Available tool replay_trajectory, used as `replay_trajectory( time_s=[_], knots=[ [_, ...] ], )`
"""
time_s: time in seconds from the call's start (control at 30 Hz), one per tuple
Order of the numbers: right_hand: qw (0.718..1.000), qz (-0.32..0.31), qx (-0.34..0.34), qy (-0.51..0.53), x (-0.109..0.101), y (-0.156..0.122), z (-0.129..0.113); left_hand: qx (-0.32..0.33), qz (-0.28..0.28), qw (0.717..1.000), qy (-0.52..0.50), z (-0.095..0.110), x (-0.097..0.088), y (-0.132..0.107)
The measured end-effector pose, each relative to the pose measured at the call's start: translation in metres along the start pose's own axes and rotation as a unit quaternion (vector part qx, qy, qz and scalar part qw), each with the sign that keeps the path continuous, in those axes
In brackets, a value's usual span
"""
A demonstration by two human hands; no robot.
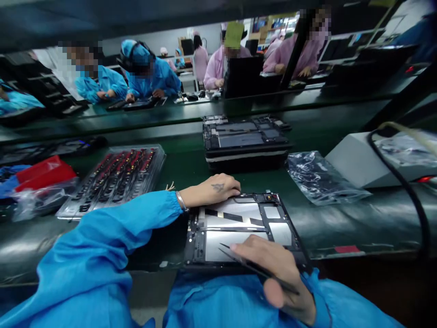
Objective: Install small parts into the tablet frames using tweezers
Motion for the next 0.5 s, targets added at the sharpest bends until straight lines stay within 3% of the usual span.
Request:
replay_trajectory(
  time_s=[0.07,0.2,0.37,0.43,0.5],
  knots=[
    [0.996,0.0,-0.075,-0.053,0.0,0.005,-0.019,-0.027,-0.022,0.998,-0.052,-0.012,0.001,0.003],
    [0.992,0.029,-0.063,-0.11,-0.001,0.013,-0.022,-0.047,-0.043,0.992,-0.106,-0.016,-0.009,0.002],
    [0.99,0.019,-0.088,-0.111,0.003,0.012,-0.022,-0.064,-0.045,0.978,-0.194,-0.002,-0.029,-0.006],
    [0.98,-0.021,-0.137,-0.141,0.005,0.009,-0.028,-0.08,-0.044,0.964,-0.249,0.003,-0.032,-0.008],
    [0.95,-0.09,-0.221,-0.202,0.008,0.002,-0.037,-0.091,-0.035,0.95,-0.296,0.005,-0.036,-0.009]
  ],
)
Point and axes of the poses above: each hand's wrist, its own y-axis towards the middle knuckle, its own x-axis out of the palm, z = x × y, the point moved 10 cm from there along y, towards the middle knuckle, and after that the axes turned 5 degrees about z, right-handed, at the moved point
